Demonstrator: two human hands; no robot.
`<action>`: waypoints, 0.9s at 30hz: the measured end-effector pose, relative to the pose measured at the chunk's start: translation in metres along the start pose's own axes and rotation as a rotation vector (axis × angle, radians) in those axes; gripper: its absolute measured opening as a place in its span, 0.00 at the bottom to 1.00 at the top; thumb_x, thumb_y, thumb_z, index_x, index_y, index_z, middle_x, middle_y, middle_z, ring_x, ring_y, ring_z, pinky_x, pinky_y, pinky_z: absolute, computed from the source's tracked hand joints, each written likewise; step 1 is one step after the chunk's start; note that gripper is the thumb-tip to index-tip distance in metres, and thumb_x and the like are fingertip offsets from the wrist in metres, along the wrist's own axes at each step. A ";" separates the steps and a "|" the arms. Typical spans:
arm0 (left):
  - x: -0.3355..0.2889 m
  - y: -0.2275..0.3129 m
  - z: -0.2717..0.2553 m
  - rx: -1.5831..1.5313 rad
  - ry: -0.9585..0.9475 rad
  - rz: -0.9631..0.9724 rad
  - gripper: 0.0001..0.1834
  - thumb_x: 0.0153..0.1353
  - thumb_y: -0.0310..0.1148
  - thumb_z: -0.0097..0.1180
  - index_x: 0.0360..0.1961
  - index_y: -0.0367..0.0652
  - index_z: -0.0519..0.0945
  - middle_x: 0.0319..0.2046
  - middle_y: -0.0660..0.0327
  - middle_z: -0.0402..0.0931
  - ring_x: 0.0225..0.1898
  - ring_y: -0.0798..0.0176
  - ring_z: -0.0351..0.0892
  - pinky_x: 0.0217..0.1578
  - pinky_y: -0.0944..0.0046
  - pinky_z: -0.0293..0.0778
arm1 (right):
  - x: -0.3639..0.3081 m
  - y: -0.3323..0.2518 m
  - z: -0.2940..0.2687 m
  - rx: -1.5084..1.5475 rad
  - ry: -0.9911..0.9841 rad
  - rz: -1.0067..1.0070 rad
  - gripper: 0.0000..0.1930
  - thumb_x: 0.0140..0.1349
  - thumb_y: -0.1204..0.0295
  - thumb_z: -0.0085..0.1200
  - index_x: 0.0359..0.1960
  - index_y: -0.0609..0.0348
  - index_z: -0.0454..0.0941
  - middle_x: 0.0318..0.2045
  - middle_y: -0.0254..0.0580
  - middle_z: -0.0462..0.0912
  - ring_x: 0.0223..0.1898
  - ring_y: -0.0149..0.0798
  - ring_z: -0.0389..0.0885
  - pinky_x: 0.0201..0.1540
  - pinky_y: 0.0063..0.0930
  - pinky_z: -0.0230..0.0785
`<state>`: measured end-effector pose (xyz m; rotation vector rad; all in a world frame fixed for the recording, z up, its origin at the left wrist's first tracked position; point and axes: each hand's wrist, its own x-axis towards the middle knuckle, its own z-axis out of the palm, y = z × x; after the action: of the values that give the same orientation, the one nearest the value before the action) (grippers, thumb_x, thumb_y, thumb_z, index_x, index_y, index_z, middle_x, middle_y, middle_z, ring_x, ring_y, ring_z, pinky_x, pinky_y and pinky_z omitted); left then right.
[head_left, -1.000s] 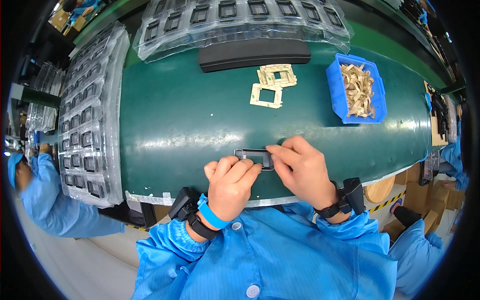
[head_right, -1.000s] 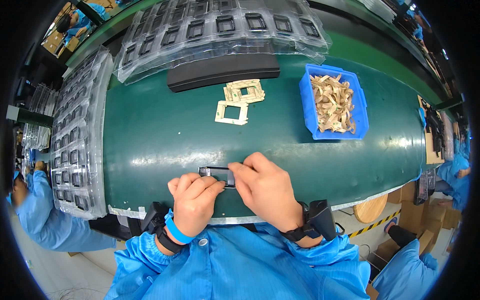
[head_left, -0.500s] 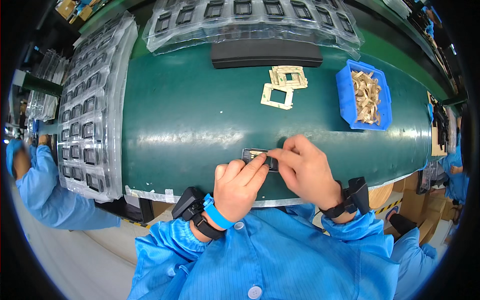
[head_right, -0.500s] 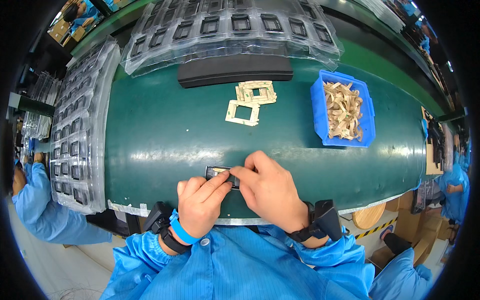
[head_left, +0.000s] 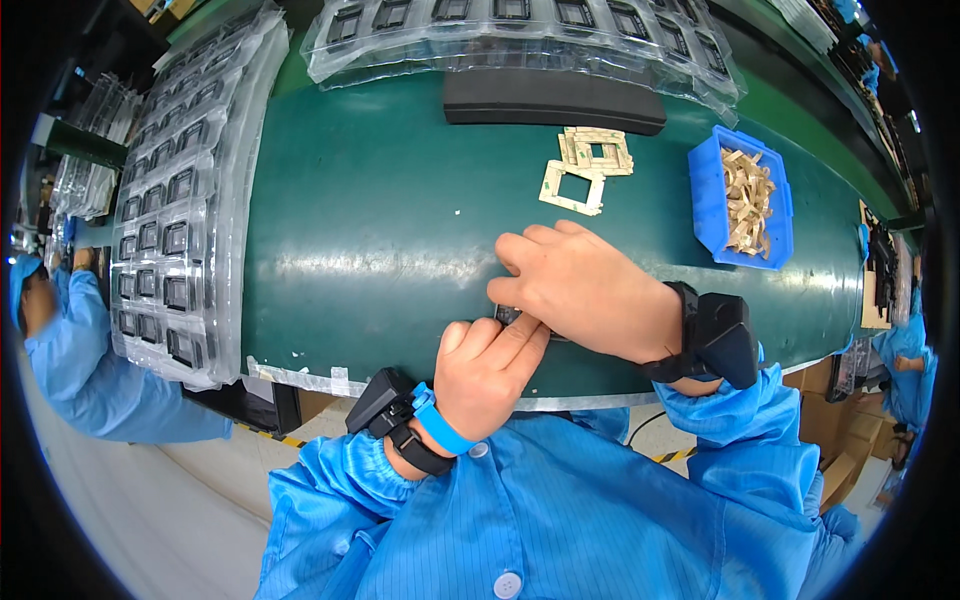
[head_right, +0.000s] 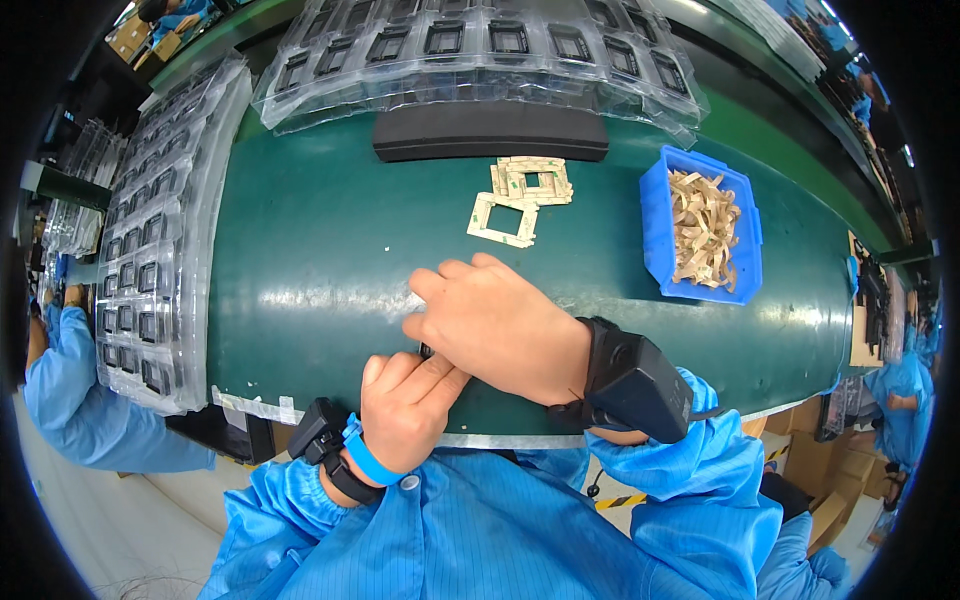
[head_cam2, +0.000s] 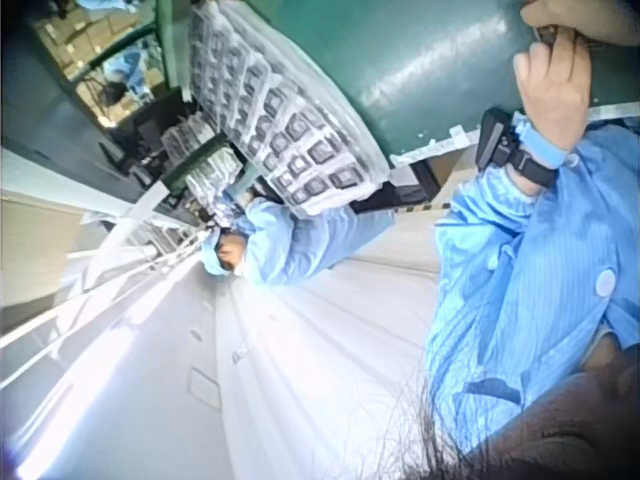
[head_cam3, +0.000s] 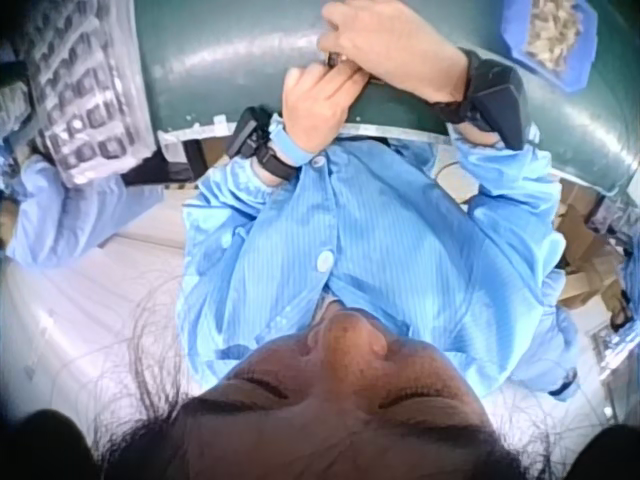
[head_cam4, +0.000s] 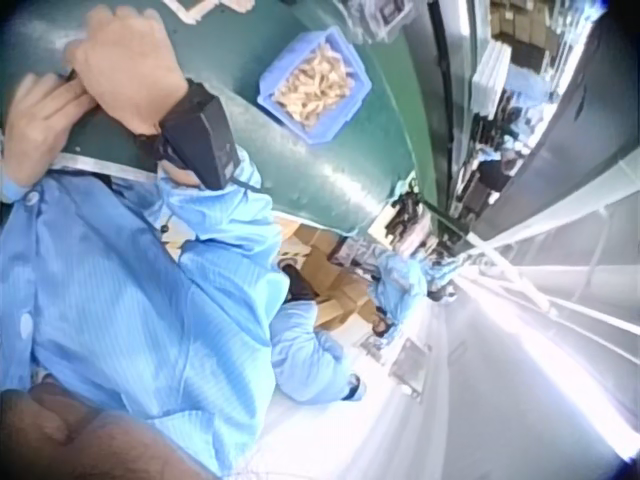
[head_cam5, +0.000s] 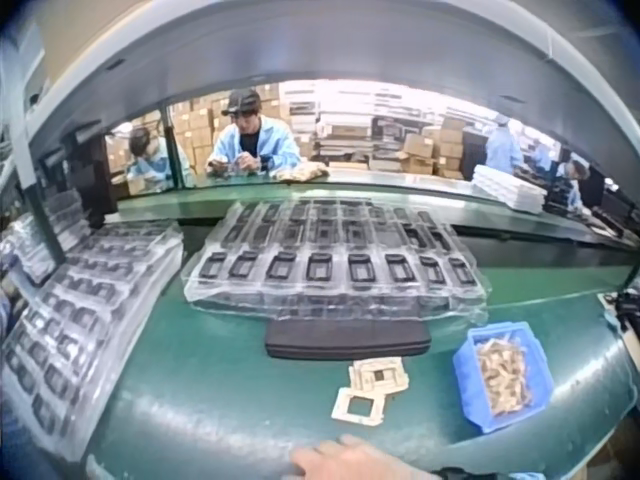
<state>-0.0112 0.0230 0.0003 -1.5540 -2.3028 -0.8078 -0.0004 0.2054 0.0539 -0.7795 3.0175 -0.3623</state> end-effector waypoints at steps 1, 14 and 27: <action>0.000 0.000 0.000 0.001 -0.003 -0.001 0.15 0.48 0.28 0.57 0.39 0.42 0.84 0.45 0.63 0.82 0.29 0.66 0.70 0.29 0.64 0.61 | 0.001 0.001 0.000 -0.033 0.012 -0.001 0.05 0.51 0.71 0.58 0.31 0.51 0.79 0.33 0.33 0.73 0.38 0.35 0.76 0.38 0.30 0.66; -0.001 0.010 0.003 0.111 0.039 -0.138 0.13 0.44 0.26 0.62 0.33 0.51 0.86 0.48 0.66 0.79 0.41 0.61 0.68 0.42 0.61 0.60 | -0.033 0.011 -0.003 0.069 0.135 0.120 0.06 0.49 0.74 0.56 0.29 0.56 0.75 0.32 0.37 0.70 0.40 0.40 0.71 0.47 0.36 0.59; -0.001 0.013 0.001 0.116 0.019 -0.168 0.11 0.42 0.25 0.65 0.30 0.49 0.87 0.52 0.60 0.75 0.47 0.53 0.67 0.49 0.56 0.59 | -0.136 0.049 -0.065 -0.208 0.610 0.727 0.03 0.59 0.78 0.51 0.34 0.63 0.72 0.29 0.48 0.72 0.33 0.52 0.74 0.36 0.41 0.66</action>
<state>0.0011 0.0261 0.0032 -1.3135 -2.4440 -0.7090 0.0917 0.3264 0.0994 0.5711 3.6204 -0.2988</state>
